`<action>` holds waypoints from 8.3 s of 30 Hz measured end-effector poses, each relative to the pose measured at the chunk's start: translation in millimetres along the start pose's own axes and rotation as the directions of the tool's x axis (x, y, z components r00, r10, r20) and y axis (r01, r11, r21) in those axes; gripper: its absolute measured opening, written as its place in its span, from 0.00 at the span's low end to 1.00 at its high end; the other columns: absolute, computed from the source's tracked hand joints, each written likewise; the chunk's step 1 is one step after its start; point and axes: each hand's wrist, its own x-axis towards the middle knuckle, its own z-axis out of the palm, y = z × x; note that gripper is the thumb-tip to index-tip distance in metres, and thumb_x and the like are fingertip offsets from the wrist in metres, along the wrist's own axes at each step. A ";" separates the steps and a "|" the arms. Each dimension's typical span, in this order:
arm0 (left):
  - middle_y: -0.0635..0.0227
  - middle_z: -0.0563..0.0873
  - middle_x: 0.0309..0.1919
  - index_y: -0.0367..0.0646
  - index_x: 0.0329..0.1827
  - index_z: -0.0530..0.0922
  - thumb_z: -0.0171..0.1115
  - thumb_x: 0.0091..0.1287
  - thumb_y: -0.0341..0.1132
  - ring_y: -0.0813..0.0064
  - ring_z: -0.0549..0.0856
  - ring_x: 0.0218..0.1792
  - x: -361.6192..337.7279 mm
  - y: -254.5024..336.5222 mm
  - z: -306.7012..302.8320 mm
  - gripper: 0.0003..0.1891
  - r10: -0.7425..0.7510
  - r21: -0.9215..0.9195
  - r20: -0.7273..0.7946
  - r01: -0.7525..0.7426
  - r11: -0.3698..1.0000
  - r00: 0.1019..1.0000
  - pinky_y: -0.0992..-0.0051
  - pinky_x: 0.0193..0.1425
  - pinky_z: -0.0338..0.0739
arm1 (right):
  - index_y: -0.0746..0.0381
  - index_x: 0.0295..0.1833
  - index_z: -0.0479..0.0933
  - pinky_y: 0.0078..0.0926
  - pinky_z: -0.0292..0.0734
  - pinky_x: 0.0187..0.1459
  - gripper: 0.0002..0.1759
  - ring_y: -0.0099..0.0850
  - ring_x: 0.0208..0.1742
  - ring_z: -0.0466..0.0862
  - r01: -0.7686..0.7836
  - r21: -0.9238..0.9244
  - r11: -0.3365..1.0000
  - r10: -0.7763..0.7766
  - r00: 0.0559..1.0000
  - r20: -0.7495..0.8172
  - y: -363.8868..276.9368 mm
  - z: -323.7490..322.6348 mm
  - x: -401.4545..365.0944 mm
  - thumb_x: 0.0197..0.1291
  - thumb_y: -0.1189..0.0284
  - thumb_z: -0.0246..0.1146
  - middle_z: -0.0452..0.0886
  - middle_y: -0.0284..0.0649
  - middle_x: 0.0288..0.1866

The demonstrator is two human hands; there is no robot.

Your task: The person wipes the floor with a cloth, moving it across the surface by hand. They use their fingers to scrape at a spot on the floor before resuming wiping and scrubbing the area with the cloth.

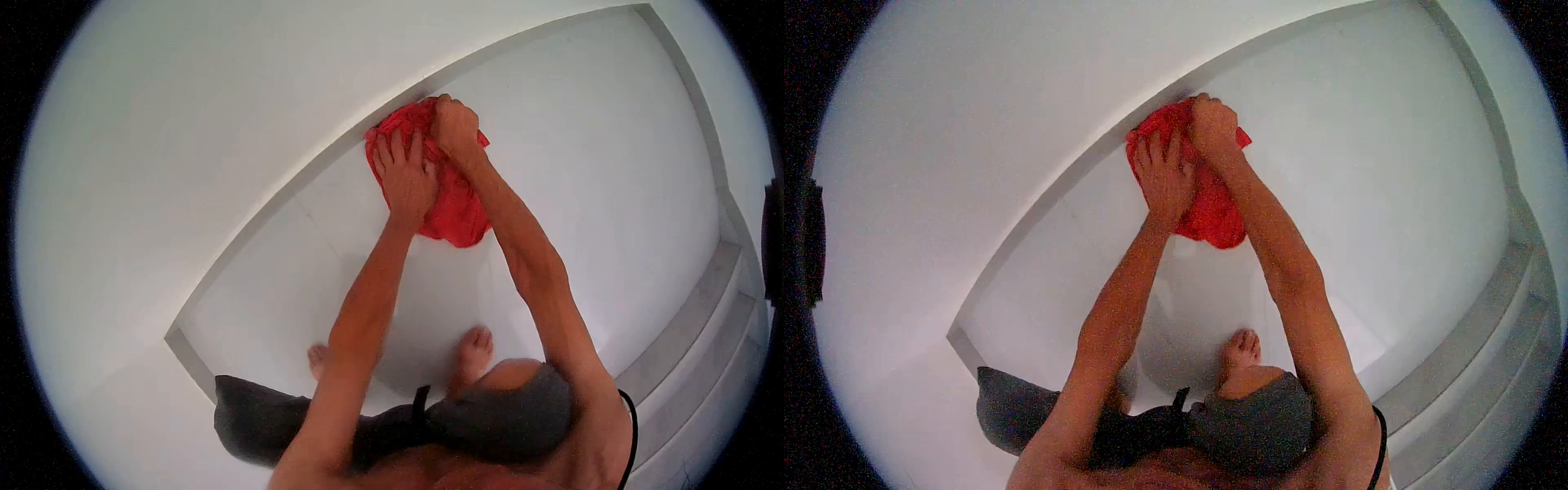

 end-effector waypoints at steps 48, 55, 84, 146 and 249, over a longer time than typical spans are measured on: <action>0.46 0.68 0.78 0.39 0.75 0.73 0.57 0.74 0.32 0.37 0.61 0.81 -96.0 4.1 6.6 0.26 -0.015 -0.046 0.117 0.021 0.999 0.993 0.44 0.85 0.55 | 0.69 0.66 0.78 0.58 0.63 0.77 0.22 0.52 0.75 0.74 0.193 0.166 0.967 -0.176 0.978 -0.113 -4.9 11.1 -235.7 0.71 0.68 0.64 0.76 0.56 0.73; 0.48 0.68 0.79 0.39 0.76 0.72 0.63 0.68 0.31 0.41 0.62 0.82 -73.4 -22.7 -32.4 0.31 0.181 -0.037 0.174 -0.177 0.983 0.968 0.47 0.85 0.57 | 0.71 0.70 0.74 0.59 0.59 0.80 0.25 0.53 0.78 0.71 0.119 0.081 0.990 -0.100 0.973 -0.207 -46.5 23.9 -239.4 0.73 0.67 0.61 0.75 0.56 0.74; 0.47 0.69 0.79 0.42 0.78 0.71 0.54 0.80 0.39 0.40 0.63 0.81 38.6 -22.5 4.3 0.25 0.375 -0.086 0.286 -0.366 0.927 0.882 0.46 0.85 0.56 | 0.73 0.68 0.75 0.64 0.57 0.78 0.28 0.59 0.75 0.72 -0.103 0.164 0.981 0.153 0.931 -0.331 -29.3 4.2 -138.4 0.70 0.65 0.59 0.75 0.61 0.74; 0.47 0.80 0.69 0.41 0.74 0.76 0.56 0.77 0.33 0.44 0.78 0.70 145.6 -11.3 -83.4 0.23 0.324 -0.098 0.841 -0.467 0.879 0.434 0.50 0.72 0.76 | 0.70 0.69 0.75 0.61 0.56 0.80 0.25 0.53 0.79 0.70 -0.020 0.197 0.980 0.064 0.974 -0.218 0.6 -21.6 -87.5 0.70 0.69 0.62 0.74 0.55 0.75; 0.50 0.78 0.69 0.42 0.66 0.79 0.64 0.70 0.35 0.40 0.71 0.74 84.6 41.1 142.7 0.22 0.693 -0.393 0.230 -0.587 0.708 0.683 0.43 0.78 0.65 | 0.66 0.49 0.77 0.60 0.68 0.65 0.13 0.58 0.57 0.75 -0.421 0.073 0.904 0.390 0.741 -0.547 93.3 41.5 -80.2 0.61 0.72 0.59 0.78 0.56 0.54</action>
